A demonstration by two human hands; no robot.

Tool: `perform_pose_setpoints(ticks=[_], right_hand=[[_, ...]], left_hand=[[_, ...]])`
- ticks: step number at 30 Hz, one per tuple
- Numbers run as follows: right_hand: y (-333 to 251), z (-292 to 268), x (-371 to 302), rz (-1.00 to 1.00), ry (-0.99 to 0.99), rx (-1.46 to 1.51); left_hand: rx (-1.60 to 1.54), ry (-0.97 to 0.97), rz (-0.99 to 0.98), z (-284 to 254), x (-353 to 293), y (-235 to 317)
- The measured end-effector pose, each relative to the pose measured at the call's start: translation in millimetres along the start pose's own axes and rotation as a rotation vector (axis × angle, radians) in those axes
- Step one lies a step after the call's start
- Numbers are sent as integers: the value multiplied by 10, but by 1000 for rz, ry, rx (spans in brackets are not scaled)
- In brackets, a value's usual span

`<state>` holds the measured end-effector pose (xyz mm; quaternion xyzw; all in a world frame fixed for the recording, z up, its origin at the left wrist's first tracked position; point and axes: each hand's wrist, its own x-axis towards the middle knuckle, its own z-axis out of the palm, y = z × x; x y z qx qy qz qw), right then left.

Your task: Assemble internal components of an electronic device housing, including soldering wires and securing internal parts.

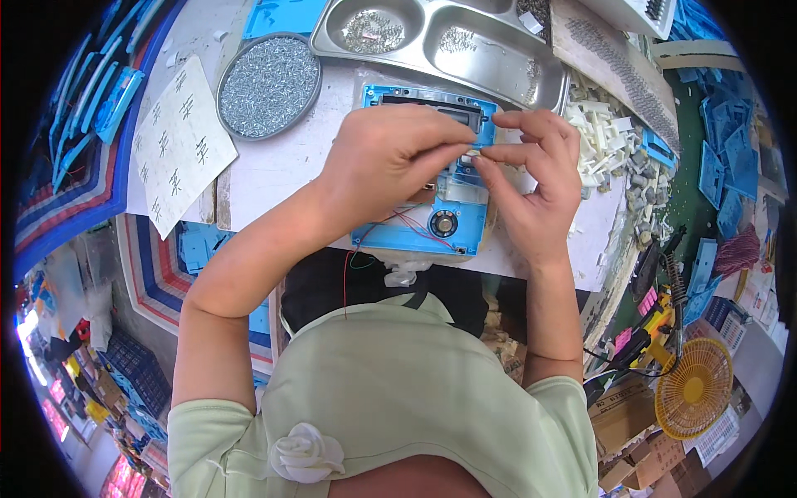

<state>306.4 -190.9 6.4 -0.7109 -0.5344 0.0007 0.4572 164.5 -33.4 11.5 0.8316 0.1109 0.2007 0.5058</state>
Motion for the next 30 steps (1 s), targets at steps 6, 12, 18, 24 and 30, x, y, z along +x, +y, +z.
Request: perform_pose_setpoints(ticks=[6,12,18,24,30], right_hand=[[53,-83,-11,73,-66,111],[84,-743,-448,275,289,71],[95,-1900,-1809,680,808,342],[243,-2366,-2093,823,1087,404],[465,-2481,-1989,744,1175,56]], left_hand=[[204,-28,249,37,100,-7],[307,-19,232,73,1,55],[375,26,271,97,-25,41],[477,50,346,120,43,48],[467,73,252,156,121,91]])
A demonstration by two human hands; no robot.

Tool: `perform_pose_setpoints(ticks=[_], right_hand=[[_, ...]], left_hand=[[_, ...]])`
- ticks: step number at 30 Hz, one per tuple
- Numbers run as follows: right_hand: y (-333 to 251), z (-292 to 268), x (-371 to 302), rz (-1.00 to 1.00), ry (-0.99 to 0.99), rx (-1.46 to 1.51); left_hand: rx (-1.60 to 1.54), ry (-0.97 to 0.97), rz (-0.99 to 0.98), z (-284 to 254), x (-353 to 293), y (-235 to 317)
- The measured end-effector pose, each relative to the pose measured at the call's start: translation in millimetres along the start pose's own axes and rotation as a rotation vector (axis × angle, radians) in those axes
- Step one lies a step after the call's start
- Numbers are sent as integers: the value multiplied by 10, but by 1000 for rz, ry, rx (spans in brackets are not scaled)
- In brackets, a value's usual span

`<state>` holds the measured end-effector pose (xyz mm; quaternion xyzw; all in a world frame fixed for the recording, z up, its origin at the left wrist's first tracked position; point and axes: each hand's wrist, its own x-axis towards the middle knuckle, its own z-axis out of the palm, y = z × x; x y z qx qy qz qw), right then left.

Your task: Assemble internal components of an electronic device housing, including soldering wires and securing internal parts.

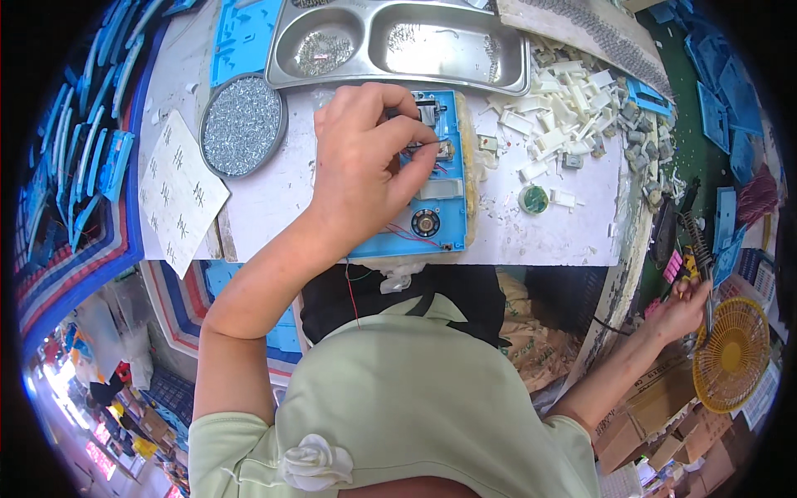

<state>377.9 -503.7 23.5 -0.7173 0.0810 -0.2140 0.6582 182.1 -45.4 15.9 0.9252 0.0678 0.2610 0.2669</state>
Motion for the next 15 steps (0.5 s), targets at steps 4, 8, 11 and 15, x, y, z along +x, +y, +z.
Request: perform_pose_setpoints(ticks=[4,8,11,15], right_hand=[[-81,-514,-96,-129,78,122],[-173,-512,-442,-192,-222,296],[-264,341,-1147,-126,-379,159],[-260,980,-1606,20,-876,73]], left_hand=[[28,-2,-31,21,-19,-21],[70,-7,-24,40,-23,-37],[83,-31,-19,74,-25,-23],[59,-39,-35,93,-12,-53]])
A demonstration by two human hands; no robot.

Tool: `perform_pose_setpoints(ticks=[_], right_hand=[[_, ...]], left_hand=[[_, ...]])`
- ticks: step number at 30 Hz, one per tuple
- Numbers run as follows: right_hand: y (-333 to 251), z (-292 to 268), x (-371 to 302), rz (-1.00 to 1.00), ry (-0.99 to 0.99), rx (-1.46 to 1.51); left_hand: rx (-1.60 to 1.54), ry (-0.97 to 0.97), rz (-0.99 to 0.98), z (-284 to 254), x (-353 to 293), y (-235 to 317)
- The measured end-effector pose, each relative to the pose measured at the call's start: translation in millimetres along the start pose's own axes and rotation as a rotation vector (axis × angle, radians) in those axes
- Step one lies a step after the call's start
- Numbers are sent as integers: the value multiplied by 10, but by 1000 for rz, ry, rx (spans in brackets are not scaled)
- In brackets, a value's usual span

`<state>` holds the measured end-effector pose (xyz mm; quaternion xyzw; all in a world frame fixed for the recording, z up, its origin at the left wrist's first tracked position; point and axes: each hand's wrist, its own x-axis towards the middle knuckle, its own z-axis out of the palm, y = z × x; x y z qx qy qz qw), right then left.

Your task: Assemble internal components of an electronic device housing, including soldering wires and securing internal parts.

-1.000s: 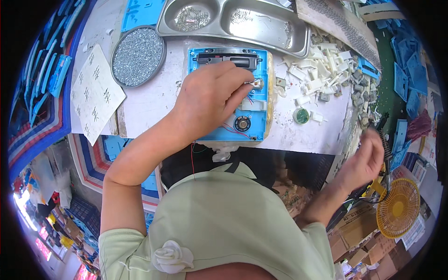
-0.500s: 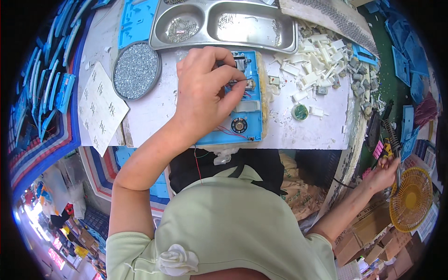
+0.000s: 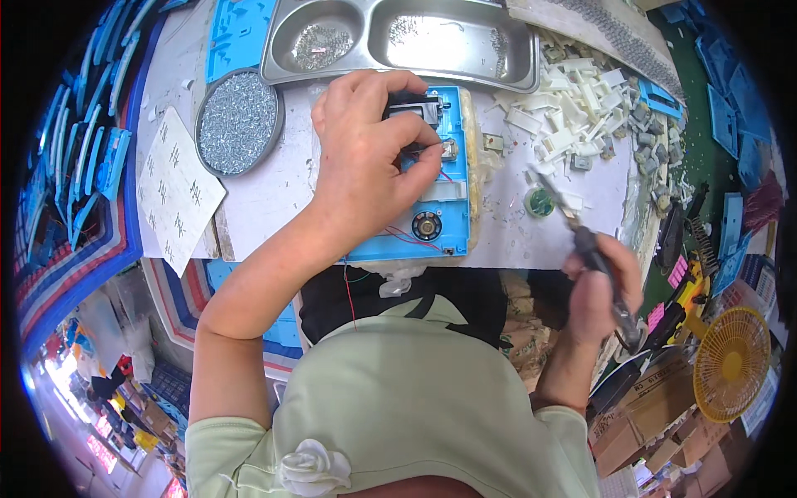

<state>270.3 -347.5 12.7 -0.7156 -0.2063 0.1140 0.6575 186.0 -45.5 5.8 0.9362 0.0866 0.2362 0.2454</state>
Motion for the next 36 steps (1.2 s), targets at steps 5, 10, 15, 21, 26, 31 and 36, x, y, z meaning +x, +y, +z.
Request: perform_pose_setpoints(ticks=[5,10,15,21,26,31,36], right_hand=[[1,401,261,-164,-235,-85],[34,527,375,-312,-274,-156],[47,574,392,-348,-268,-166],[32,575,418,-346,-291,-175],[42,607,443,-397,-295,-176],[-16,603,469,-419,-318,-219],[4,585,472,-447,-310,-212]], left_hand=[[-1,-15,-20,-3,-14,-5],[-16,-24,-24,-11,-7,0],[-5,-35,-23,-19,4,6],[-5,-35,-18,-29,3,10],[4,-40,-14,-25,7,15],[12,-61,-5,-52,43,35],[12,-63,-9,-51,42,32]])
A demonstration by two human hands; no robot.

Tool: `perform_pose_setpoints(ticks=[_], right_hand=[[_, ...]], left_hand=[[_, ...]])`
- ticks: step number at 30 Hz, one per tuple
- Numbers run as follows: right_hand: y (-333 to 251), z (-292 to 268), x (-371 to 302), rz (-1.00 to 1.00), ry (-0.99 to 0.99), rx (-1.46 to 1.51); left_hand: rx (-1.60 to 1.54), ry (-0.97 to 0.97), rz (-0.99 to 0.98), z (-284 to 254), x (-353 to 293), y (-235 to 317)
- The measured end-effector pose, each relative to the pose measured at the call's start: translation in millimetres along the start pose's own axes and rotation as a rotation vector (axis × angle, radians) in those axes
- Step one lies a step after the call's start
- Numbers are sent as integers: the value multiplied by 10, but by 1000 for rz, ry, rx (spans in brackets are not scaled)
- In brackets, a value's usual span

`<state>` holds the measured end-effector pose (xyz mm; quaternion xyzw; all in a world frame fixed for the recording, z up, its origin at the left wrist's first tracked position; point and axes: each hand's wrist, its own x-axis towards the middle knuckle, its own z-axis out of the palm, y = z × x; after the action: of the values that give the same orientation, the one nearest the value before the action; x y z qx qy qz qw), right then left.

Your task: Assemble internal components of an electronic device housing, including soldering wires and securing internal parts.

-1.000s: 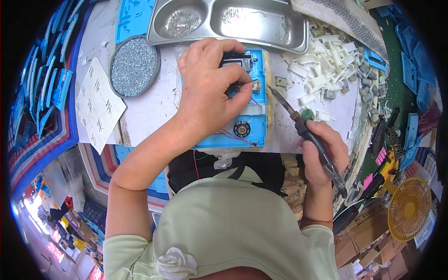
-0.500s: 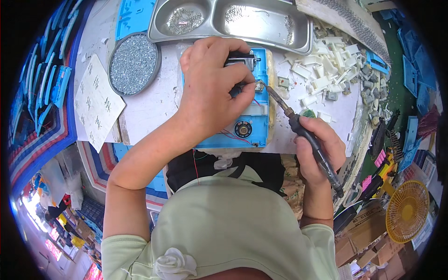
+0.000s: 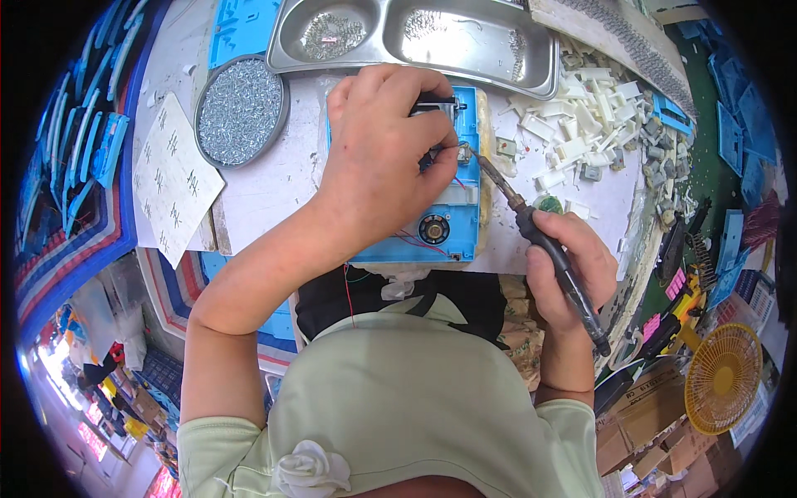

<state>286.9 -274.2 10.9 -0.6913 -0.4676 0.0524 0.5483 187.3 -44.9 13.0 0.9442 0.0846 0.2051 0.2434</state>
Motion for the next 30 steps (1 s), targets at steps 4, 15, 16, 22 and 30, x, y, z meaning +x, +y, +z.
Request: perform_pose_setpoints(ticks=[4,15,16,22,30], right_hand=[[0,-2,11,-15,17,19],[-19,2,56,6,-30,-40],[-21,-1,54,8,-32,-49],[-29,-30,52,4,-4,-22],[-45,-63,27,34,9,-25]], left_hand=[[10,-5,6,-8,10,6],[2,-2,13,-11,13,5],[1,-1,13,-11,12,5],[5,1,14,-3,7,3],[2,3,12,-4,8,-2]])
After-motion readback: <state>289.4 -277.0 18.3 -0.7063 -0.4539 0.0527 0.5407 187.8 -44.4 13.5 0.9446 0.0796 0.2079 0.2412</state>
